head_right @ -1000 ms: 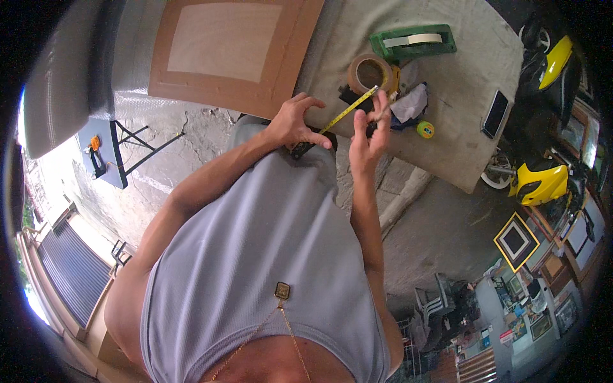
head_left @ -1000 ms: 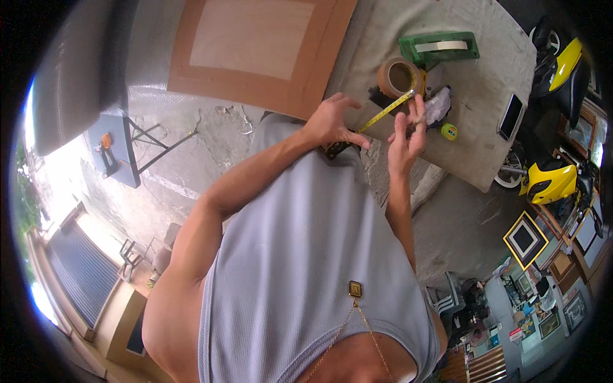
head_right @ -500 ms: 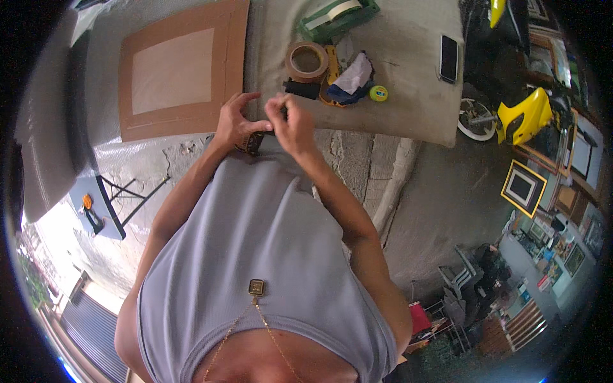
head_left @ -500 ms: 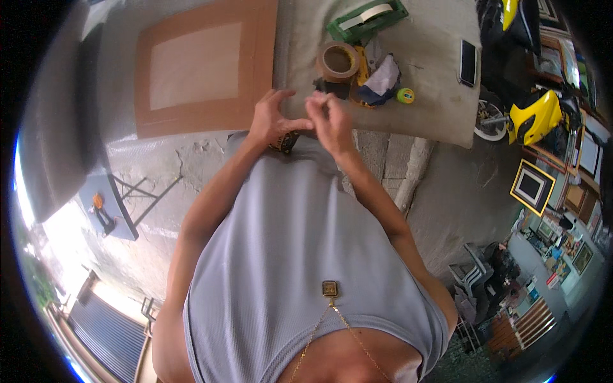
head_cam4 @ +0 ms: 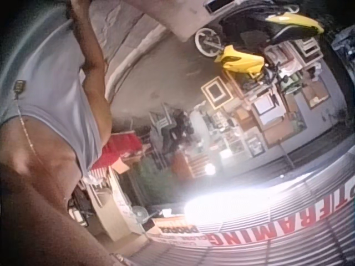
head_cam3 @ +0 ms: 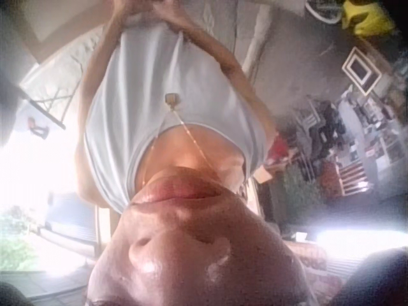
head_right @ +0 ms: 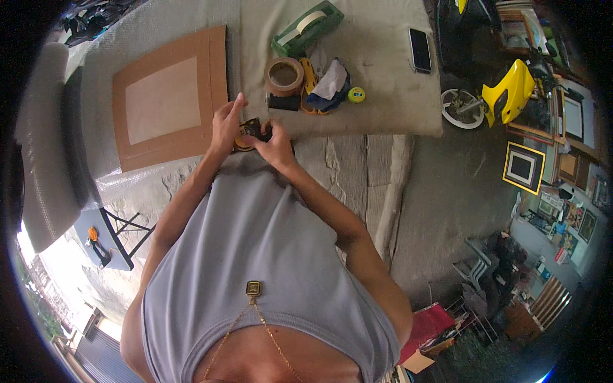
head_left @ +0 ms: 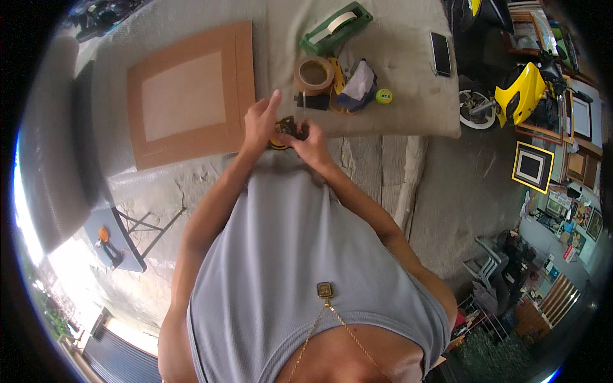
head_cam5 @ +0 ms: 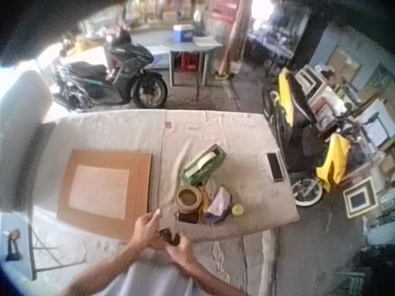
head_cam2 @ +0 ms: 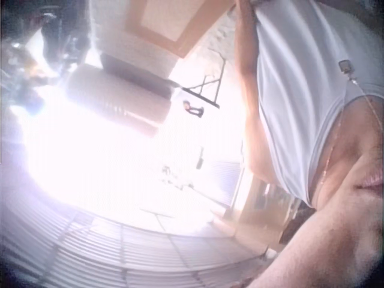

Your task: The person measures a rectangular wooden board with a tape measure and marks it with a pen. They then use a cordless drill to make holes at the marked locations on the board.

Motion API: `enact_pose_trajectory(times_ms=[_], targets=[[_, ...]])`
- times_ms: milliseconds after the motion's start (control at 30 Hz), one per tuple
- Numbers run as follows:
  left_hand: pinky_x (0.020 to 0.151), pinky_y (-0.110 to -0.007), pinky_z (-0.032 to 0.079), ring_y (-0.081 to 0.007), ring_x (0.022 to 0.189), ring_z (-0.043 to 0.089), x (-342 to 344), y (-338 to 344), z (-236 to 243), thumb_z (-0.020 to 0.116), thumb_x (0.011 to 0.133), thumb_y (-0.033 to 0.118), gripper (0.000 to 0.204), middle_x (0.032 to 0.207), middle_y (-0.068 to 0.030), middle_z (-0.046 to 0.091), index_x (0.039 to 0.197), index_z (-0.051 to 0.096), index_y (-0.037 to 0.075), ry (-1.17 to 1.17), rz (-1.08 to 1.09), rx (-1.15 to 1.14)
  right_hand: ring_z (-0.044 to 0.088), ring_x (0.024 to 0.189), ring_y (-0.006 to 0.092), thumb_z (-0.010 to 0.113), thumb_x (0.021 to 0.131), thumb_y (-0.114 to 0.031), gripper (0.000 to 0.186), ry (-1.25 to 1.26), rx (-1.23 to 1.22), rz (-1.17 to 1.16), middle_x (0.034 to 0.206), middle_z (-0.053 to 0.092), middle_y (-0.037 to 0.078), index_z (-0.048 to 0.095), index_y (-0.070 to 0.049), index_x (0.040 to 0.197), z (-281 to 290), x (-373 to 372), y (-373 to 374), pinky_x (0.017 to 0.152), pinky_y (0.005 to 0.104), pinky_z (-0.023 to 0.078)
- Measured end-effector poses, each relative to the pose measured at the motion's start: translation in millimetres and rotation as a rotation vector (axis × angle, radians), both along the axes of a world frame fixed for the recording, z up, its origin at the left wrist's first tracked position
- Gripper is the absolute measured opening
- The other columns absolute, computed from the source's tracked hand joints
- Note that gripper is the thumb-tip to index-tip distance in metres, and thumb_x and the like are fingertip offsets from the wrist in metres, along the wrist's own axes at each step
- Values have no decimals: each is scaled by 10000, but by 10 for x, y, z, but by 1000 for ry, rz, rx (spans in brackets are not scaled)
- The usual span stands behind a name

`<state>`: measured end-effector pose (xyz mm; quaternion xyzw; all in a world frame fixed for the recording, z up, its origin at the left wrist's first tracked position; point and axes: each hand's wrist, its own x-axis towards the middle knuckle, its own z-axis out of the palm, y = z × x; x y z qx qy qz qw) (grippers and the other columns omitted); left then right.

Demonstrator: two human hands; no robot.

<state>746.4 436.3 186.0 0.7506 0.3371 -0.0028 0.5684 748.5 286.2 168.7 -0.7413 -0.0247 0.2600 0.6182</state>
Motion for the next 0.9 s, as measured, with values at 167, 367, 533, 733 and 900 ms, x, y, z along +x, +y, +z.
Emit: enact_pose_trajectory(times_ms=[167, 367, 533, 733, 900], targets=[[639, -308, 469, -145, 684, 536, 115, 6, -73, 524, 889, 499, 555, 710, -87, 578, 942, 638, -42, -132, 84, -92, 480, 619, 102, 837, 619, -281, 452, -109, 52, -60, 652, 491, -7, 447, -93, 746, 117, 497, -176, 516, 260, 412], [634, -286, 446, -143, 729, 552, -567, 785, -442, 477, 931, 369, 417, 843, -71, 629, 947, 640, -15, 73, 87, 1, 545, 562, 147, 799, 685, -279, 430, -92, -90, -549, 821, 562, 76, 469, -80, 875, 64, 1867, -719, 397, 242, 399], [802, -389, 475, -320, 907, 619, -902, 1181, -784, 491, 887, 241, 270, 990, -180, 640, 997, 650, 53, 140, 7, 307, 652, 609, 239, 762, 732, -217, 356, 197, -63, -543, 926, 624, 138, 536, -46, 947, -675, 2809, -1189, 392, 262, 376], [837, -384, 468, -321, 979, 604, -699, 1604, -915, 513, 861, 156, 237, 1030, -193, 634, 1029, 633, 41, 54, 31, 519, 644, 835, 228, 738, 753, -210, 357, 256, -256, -590, 993, 641, 127, 588, -25, 1020, -787, 2778, -1048, 455, 292, 429], [872, -370, 461, -298, 1006, 603, -441, 1781, -1033, 524, 848, 100, 295, 1091, -183, 626, 1120, 589, 6, -48, -11, 326, 600, 953, 251, 703, 776, -270, 424, -113, -405, -450, 1018, 638, 125, 593, 24, 1061, -902, 2771, -1301, 759, 360, 491]])
